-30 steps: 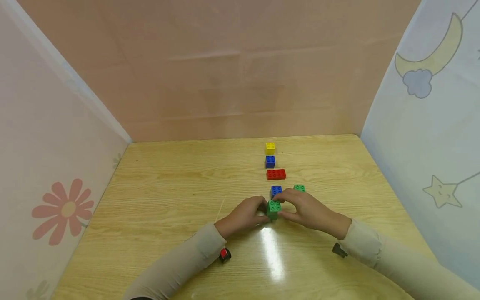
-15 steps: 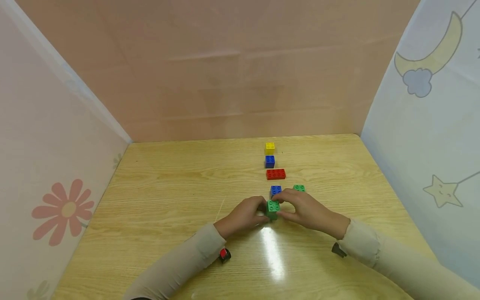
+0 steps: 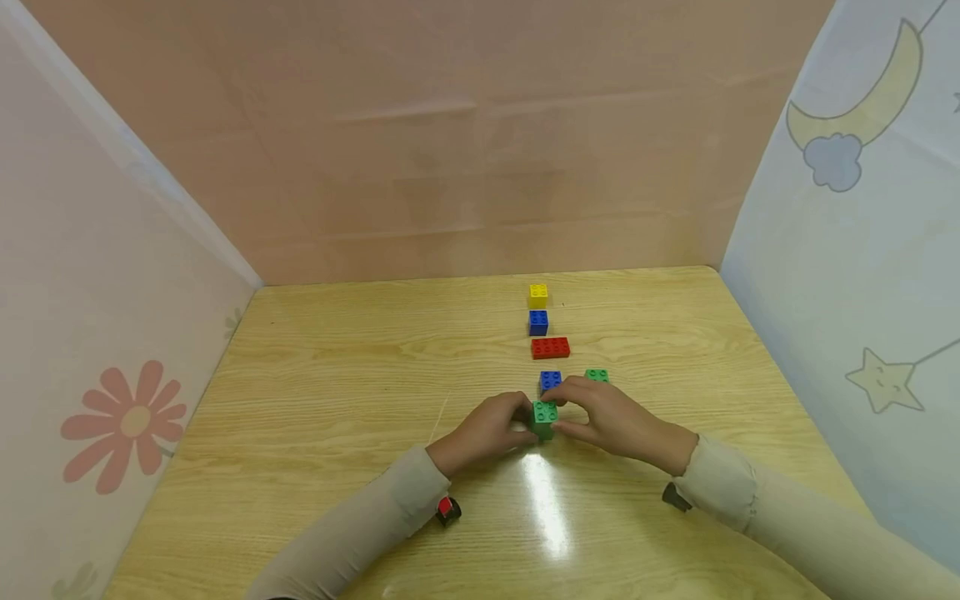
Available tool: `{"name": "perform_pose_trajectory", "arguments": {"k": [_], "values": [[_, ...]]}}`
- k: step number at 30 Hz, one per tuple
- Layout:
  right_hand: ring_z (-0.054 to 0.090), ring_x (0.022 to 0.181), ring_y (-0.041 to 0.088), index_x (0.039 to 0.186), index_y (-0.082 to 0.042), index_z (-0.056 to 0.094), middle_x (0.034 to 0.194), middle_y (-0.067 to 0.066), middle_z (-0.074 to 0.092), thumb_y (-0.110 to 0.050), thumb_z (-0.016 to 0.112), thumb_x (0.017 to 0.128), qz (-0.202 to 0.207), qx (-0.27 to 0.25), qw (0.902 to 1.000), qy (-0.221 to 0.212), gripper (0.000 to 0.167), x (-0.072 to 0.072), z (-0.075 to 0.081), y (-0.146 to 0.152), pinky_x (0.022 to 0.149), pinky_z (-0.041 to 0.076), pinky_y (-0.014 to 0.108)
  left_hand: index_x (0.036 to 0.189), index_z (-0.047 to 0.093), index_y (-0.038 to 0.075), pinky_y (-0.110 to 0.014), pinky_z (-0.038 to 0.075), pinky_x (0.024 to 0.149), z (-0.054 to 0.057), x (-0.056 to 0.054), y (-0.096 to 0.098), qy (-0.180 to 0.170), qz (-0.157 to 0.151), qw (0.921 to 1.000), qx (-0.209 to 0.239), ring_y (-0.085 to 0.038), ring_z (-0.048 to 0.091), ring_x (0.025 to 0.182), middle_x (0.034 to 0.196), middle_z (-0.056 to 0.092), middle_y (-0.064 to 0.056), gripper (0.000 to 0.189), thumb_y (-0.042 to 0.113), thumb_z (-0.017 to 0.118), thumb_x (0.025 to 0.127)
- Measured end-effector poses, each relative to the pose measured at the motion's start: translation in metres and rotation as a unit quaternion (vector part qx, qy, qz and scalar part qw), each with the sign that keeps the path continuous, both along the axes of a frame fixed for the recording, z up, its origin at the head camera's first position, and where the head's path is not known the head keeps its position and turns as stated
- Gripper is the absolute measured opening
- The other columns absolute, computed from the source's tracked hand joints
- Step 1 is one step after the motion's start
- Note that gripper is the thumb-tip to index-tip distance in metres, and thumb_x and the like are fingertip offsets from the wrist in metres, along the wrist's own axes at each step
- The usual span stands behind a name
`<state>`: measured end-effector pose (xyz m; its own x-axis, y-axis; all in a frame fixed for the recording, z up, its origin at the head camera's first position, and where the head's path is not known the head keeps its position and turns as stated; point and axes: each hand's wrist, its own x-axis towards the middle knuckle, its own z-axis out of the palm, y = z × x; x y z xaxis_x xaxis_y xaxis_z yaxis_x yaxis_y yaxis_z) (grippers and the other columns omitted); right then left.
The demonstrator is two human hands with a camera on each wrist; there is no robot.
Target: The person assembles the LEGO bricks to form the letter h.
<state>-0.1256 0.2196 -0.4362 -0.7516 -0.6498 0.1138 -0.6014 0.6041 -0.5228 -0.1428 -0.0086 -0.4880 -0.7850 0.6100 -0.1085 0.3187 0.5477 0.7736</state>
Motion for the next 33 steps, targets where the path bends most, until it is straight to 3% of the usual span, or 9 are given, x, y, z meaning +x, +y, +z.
{"name": "perform_pose_trajectory", "arguments": {"k": [7,22,33], "values": [[0.061,0.100,0.014,0.120,-0.016,0.067,0.107,-0.012,0.064,-0.025,0.075,0.088,-0.004,-0.004,0.9999,-0.015,0.034,0.0006,0.0011,0.0004,0.083,0.055,0.037,0.105,0.062,0.014,-0.023,0.049,0.087,-0.0043,-0.0019,0.0012,0.004,-0.002,0.9999,-0.010,-0.005,0.060,0.097,0.103,0.065,0.008,0.028,0.024,0.078,0.085],[0.062,0.097,0.017,0.119,-0.014,0.068,0.105,-0.011,0.062,-0.024,0.075,0.087,0.004,0.001,0.9995,-0.031,0.034,-0.0026,0.0058,0.0014,0.079,0.055,0.037,0.104,0.061,0.014,-0.022,0.049,0.085,-0.0004,-0.0016,0.0023,0.014,-0.005,0.9998,-0.014,-0.004,0.060,0.095,0.102,0.064,0.008,0.029,0.025,0.079,0.084],[0.063,0.098,0.016,0.117,-0.010,0.069,0.106,-0.007,0.064,-0.022,0.076,0.087,0.015,0.015,0.9996,-0.017,0.033,-0.0027,0.0053,-0.0045,0.080,0.055,0.036,0.103,0.062,0.013,-0.024,0.050,0.085,-0.0015,-0.0016,0.0003,0.008,0.001,0.9998,-0.019,-0.005,0.060,0.094,0.101,0.065,0.008,0.028,0.025,0.079,0.084]]}}
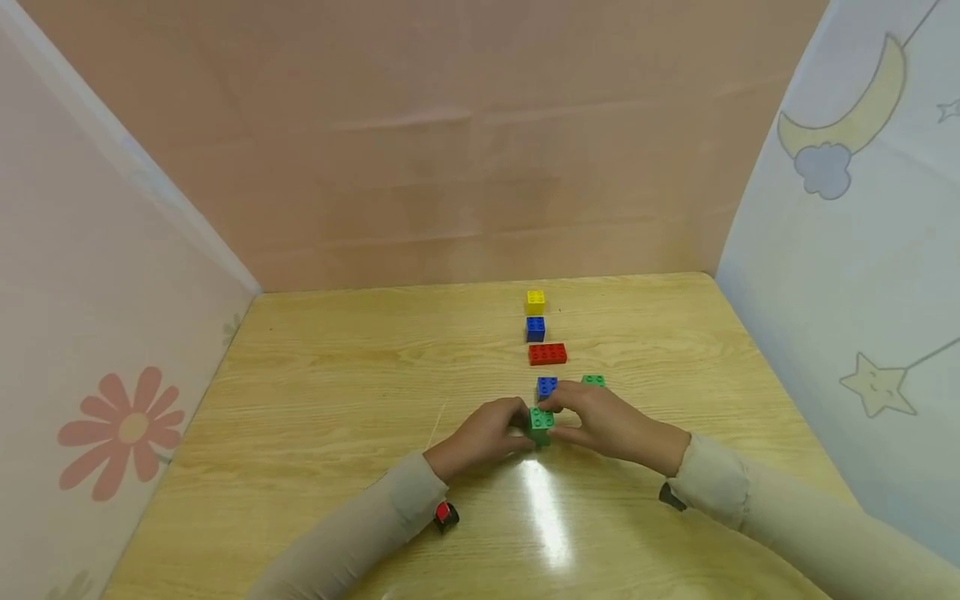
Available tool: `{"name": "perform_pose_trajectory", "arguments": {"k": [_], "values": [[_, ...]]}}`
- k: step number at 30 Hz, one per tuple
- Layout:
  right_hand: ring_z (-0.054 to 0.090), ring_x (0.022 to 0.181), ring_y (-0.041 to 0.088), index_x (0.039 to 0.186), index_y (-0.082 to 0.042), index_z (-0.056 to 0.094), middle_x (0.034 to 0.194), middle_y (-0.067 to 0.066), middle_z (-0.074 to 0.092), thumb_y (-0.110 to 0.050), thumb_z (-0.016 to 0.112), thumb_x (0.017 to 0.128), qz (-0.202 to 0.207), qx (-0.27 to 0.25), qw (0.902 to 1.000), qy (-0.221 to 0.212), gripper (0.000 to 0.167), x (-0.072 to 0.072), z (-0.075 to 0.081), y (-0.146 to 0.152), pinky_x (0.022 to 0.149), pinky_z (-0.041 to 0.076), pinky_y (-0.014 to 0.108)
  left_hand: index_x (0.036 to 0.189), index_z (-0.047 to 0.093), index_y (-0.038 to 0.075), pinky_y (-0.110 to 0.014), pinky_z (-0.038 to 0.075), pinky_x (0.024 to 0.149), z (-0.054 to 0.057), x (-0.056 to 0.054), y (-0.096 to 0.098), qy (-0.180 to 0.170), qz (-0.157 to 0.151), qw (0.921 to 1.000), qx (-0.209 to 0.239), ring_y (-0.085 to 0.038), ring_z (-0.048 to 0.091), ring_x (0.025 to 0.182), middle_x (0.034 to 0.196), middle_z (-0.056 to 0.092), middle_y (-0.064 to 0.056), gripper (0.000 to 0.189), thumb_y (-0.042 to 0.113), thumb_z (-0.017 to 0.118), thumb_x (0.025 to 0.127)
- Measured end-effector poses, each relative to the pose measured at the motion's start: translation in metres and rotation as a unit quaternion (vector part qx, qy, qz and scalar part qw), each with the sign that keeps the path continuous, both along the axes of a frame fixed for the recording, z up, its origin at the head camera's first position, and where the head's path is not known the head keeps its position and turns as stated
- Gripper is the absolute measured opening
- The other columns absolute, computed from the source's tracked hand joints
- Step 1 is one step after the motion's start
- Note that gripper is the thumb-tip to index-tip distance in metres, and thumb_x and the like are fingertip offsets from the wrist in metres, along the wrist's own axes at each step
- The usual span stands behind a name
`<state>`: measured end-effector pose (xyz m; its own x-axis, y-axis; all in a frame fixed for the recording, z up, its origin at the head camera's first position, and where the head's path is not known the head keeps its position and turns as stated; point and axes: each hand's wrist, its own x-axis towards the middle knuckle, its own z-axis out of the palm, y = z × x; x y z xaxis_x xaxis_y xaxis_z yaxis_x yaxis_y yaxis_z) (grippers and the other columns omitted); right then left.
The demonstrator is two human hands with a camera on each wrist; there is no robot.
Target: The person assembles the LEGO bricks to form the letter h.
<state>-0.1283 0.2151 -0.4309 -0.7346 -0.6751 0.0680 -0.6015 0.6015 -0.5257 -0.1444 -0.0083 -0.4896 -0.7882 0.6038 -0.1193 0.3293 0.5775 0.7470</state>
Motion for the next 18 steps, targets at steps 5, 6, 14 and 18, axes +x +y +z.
{"name": "perform_pose_trajectory", "arguments": {"k": [5,6,14,18], "values": [[0.063,0.097,0.016,0.116,-0.010,0.069,0.106,-0.008,0.063,-0.023,0.075,0.087,0.002,0.006,0.9999,0.009,0.032,0.0022,-0.0005,-0.0010,0.080,0.055,0.035,0.102,0.061,0.015,-0.024,0.050,0.086,0.0009,0.0020,0.0002,-0.009,0.000,1.0000,0.003,-0.005,0.060,0.095,0.100,0.065,0.009,0.026,0.024,0.079,0.084],[0.064,0.097,0.016,0.116,-0.010,0.069,0.106,-0.008,0.063,-0.023,0.075,0.087,0.002,0.007,0.9999,0.011,0.032,0.0027,-0.0004,-0.0010,0.079,0.056,0.034,0.101,0.061,0.015,-0.025,0.050,0.086,0.0007,0.0025,0.0002,-0.011,0.000,0.9999,0.005,-0.005,0.060,0.095,0.100,0.064,0.010,0.025,0.024,0.079,0.085],[0.062,0.101,0.011,0.117,-0.014,0.069,0.108,-0.010,0.065,-0.026,0.075,0.088,-0.012,0.003,0.9992,0.039,0.032,0.0041,-0.0019,-0.0003,0.083,0.054,0.031,0.102,0.061,0.015,-0.025,0.050,0.086,-0.0011,0.0013,-0.0002,0.010,0.001,0.9999,0.009,-0.005,0.059,0.094,0.100,0.064,0.009,0.024,0.023,0.078,0.086],[0.061,0.103,0.009,0.119,-0.016,0.067,0.110,-0.010,0.065,-0.026,0.074,0.088,-0.023,0.004,0.9990,0.038,0.033,0.0063,-0.0059,0.0001,0.085,0.053,0.030,0.102,0.061,0.016,-0.025,0.050,0.087,-0.0045,-0.0008,-0.0008,0.002,-0.004,1.0000,0.007,-0.004,0.059,0.095,0.101,0.063,0.010,0.025,0.024,0.078,0.085]]}}
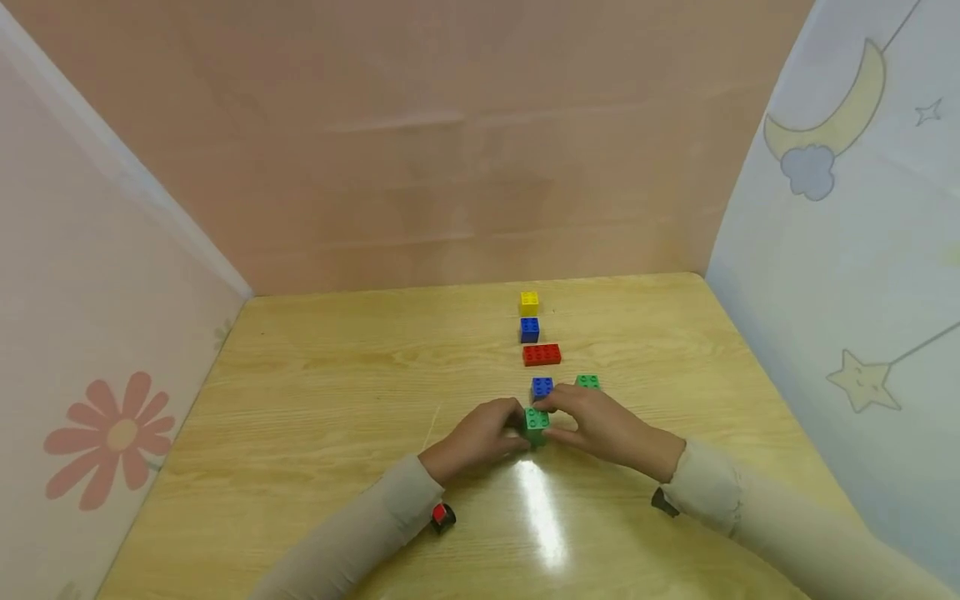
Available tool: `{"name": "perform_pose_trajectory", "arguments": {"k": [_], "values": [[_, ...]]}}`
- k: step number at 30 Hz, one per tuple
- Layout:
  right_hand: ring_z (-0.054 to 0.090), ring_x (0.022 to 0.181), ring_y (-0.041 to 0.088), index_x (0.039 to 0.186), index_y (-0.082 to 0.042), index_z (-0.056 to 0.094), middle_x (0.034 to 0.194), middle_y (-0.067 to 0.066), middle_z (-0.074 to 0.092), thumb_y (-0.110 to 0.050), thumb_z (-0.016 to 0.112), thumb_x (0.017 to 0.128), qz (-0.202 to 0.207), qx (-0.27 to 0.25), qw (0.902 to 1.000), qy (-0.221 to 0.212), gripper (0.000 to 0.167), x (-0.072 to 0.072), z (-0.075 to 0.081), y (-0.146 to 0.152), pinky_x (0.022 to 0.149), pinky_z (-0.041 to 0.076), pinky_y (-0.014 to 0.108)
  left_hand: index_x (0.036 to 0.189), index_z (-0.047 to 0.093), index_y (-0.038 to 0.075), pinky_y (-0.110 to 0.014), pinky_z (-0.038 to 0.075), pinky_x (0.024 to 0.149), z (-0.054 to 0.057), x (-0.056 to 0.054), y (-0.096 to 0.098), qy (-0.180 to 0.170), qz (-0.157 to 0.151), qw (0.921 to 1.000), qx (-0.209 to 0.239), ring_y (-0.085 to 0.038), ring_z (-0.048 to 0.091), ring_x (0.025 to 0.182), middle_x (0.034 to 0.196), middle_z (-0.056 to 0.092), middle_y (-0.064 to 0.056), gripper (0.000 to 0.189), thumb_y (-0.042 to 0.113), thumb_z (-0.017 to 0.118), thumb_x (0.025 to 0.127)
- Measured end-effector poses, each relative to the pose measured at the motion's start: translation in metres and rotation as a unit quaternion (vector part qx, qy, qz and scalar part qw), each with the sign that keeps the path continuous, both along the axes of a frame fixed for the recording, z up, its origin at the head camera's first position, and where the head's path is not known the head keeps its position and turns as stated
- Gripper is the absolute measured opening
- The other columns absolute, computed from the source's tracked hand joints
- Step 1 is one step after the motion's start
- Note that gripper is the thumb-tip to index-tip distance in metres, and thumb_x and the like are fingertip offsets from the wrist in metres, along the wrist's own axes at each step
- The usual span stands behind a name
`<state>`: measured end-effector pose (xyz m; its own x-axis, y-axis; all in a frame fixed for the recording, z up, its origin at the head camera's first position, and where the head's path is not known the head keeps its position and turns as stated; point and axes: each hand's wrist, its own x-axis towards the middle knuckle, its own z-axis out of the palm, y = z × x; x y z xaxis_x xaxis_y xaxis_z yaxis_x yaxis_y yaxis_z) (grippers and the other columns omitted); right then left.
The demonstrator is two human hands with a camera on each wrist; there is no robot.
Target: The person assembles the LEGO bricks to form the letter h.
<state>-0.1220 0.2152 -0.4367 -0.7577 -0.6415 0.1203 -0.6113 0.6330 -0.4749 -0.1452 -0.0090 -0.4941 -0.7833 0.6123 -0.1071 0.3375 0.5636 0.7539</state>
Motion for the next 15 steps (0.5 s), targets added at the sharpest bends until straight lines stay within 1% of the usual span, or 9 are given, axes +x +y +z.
{"name": "perform_pose_trajectory", "arguments": {"k": [4,7,11,15], "values": [[0.060,0.103,0.007,0.120,-0.017,0.065,0.110,-0.013,0.063,-0.028,0.074,0.089,-0.010,-0.008,0.9999,-0.006,0.034,0.0019,-0.0046,-0.0013,0.086,0.053,0.029,0.103,0.060,0.017,-0.025,0.049,0.089,-0.0009,0.0000,-0.0021,-0.007,-0.002,1.0000,-0.001,-0.005,0.059,0.098,0.103,0.064,0.011,0.025,0.024,0.077,0.086],[0.060,0.103,0.009,0.122,-0.017,0.063,0.111,-0.012,0.062,-0.029,0.073,0.089,-0.016,-0.015,0.9997,-0.012,0.037,0.0034,-0.0051,-0.0013,0.086,0.053,0.030,0.103,0.060,0.016,-0.026,0.050,0.089,-0.0003,0.0003,-0.0029,-0.005,-0.004,1.0000,0.002,-0.005,0.059,0.099,0.103,0.064,0.010,0.025,0.024,0.077,0.086],[0.060,0.104,0.009,0.125,-0.017,0.063,0.113,-0.012,0.062,-0.037,0.072,0.089,-0.024,-0.004,0.9995,-0.019,0.041,0.0051,-0.0027,0.0018,0.087,0.053,0.031,0.104,0.060,0.014,-0.025,0.050,0.088,0.0004,0.0006,-0.0029,0.003,-0.011,0.9999,0.005,-0.006,0.059,0.098,0.103,0.063,0.008,0.025,0.023,0.076,0.087],[0.058,0.105,0.007,0.128,-0.018,0.063,0.116,-0.013,0.061,-0.046,0.067,0.090,-0.024,0.009,0.9995,-0.019,0.047,0.0066,-0.0015,0.0067,0.088,0.052,0.032,0.106,0.061,0.013,-0.026,0.050,0.089,0.0013,0.0022,-0.0033,0.002,-0.009,1.0000,0.000,-0.006,0.059,0.098,0.104,0.063,0.007,0.026,0.023,0.076,0.087]]}}
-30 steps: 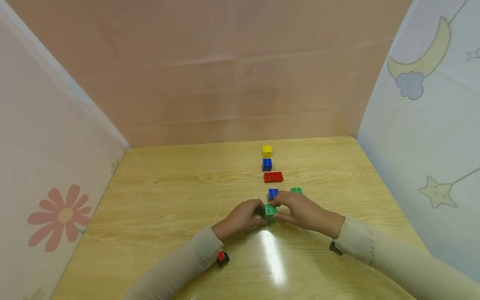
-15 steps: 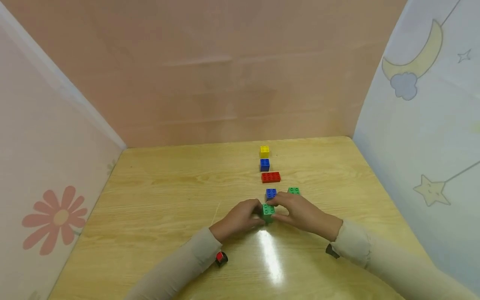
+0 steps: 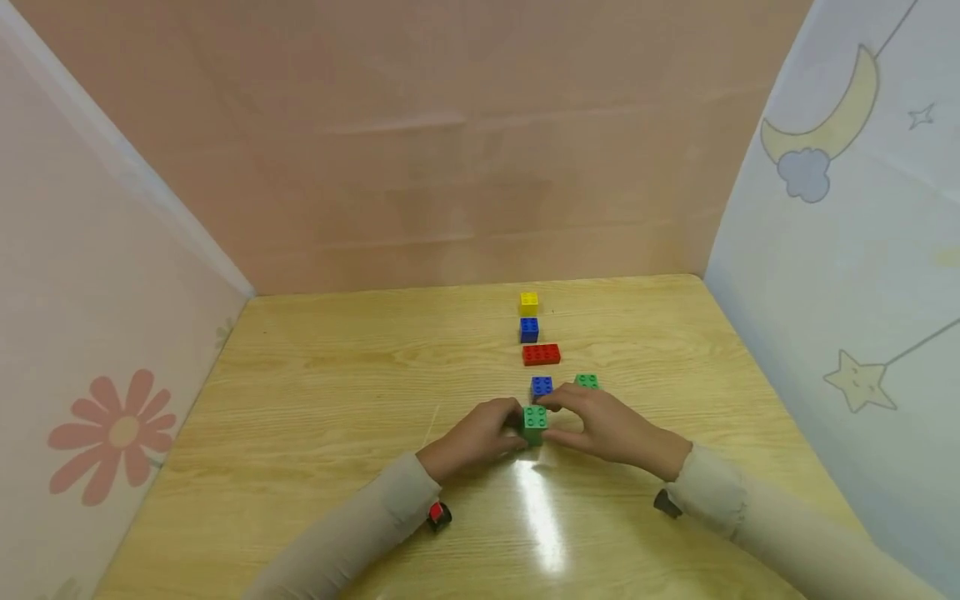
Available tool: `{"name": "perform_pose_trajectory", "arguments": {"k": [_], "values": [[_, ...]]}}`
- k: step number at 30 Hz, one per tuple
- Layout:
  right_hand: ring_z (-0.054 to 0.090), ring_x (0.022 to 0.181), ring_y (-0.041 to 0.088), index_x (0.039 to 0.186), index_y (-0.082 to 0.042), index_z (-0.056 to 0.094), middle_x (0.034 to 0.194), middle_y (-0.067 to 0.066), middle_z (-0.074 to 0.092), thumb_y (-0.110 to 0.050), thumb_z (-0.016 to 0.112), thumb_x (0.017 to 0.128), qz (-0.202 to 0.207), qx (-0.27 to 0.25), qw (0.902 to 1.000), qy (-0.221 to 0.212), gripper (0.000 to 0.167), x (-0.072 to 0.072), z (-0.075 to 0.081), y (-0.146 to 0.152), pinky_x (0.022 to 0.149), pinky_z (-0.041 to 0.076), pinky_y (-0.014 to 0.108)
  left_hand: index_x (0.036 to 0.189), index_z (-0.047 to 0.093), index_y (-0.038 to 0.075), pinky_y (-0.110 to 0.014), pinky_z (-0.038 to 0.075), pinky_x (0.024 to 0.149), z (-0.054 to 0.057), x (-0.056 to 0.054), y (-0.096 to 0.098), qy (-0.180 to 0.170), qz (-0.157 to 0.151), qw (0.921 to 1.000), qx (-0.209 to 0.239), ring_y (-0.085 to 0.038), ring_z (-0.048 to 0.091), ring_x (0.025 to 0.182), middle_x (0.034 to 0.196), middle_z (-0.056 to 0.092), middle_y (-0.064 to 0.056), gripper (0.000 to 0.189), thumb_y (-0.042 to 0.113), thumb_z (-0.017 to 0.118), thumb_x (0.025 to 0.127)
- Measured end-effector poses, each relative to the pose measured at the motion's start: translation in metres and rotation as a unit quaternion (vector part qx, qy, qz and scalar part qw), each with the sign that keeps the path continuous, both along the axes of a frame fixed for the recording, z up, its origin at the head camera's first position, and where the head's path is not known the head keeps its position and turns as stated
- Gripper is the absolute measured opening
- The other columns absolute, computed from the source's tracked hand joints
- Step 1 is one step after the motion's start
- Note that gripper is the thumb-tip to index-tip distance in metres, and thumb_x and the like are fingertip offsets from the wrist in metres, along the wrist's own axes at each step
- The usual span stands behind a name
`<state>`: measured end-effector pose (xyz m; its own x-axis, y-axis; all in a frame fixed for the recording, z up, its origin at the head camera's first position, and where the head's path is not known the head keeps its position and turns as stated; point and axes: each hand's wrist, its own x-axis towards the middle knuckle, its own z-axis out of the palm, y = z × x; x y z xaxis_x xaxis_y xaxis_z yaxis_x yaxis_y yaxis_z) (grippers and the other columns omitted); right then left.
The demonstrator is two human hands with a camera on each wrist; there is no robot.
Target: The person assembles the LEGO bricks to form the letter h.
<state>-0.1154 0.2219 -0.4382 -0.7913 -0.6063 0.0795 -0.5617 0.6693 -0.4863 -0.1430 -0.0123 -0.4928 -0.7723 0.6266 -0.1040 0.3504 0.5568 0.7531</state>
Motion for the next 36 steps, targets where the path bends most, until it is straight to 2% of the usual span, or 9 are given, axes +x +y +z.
{"name": "perform_pose_trajectory", "arguments": {"k": [6,11,16,24,31,36], "values": [[0.061,0.102,0.011,0.125,-0.012,0.064,0.114,-0.002,0.065,-0.039,0.069,0.091,-0.007,-0.004,0.9996,0.028,0.044,0.000,0.005,0.009,0.086,0.053,0.036,0.107,0.062,0.014,-0.026,0.049,0.090,0.001,-0.002,-0.003,-0.003,0.002,1.0000,-0.008,-0.005,0.059,0.099,0.105,0.064,0.008,0.027,0.023,0.077,0.086],[0.062,0.101,0.010,0.123,-0.012,0.066,0.111,-0.006,0.065,-0.038,0.071,0.090,-0.021,-0.015,0.9982,0.055,0.042,-0.002,0.007,0.015,0.085,0.054,0.035,0.104,0.062,0.015,-0.026,0.049,0.090,0.003,-0.003,-0.010,0.002,0.008,1.0000,-0.006,-0.005,0.058,0.098,0.104,0.064,0.008,0.027,0.023,0.078,0.085],[0.062,0.102,0.009,0.125,-0.012,0.065,0.112,-0.008,0.064,-0.037,0.070,0.090,-0.023,-0.014,0.9978,0.060,0.043,-0.006,0.007,0.017,0.085,0.055,0.034,0.105,0.061,0.015,-0.028,0.049,0.091,0.004,-0.004,-0.019,-0.008,0.017,0.9998,0.001,-0.007,0.059,0.101,0.107,0.064,0.007,0.025,0.022,0.076,0.086],[0.062,0.102,0.009,0.125,-0.012,0.065,0.112,-0.006,0.065,-0.043,0.063,0.094,-0.021,-0.011,0.9980,0.058,0.043,-0.006,0.008,0.017,0.084,0.055,0.035,0.110,0.061,0.014,-0.029,0.048,0.094,0.001,-0.008,-0.034,-0.018,0.036,0.9992,0.006,-0.009,0.059,0.107,0.111,0.064,0.006,0.027,0.020,0.075,0.088],[0.064,0.102,0.015,0.125,-0.012,0.064,0.113,0.003,0.067,-0.033,0.067,0.094,-0.029,-0.013,0.9971,0.069,0.038,-0.008,0.009,0.021,0.081,0.056,0.038,0.111,0.062,0.015,-0.032,0.049,0.093,0.001,-0.014,-0.045,-0.009,0.051,0.9986,0.005,-0.010,0.059,0.105,0.109,0.064,0.007,0.027,0.023,0.074,0.088],[0.065,0.099,0.020,0.124,-0.010,0.065,0.112,0.002,0.067,-0.028,0.070,0.091,-0.034,-0.011,0.9961,0.081,0.038,-0.010,0.008,0.026,0.081,0.056,0.039,0.112,0.062,0.012,-0.032,0.049,0.093,0.002,-0.017,-0.053,-0.004,0.060,0.9982,0.001,-0.012,0.060,0.105,0.110,0.064,0.004,0.029,0.021,0.075,0.087]]}}
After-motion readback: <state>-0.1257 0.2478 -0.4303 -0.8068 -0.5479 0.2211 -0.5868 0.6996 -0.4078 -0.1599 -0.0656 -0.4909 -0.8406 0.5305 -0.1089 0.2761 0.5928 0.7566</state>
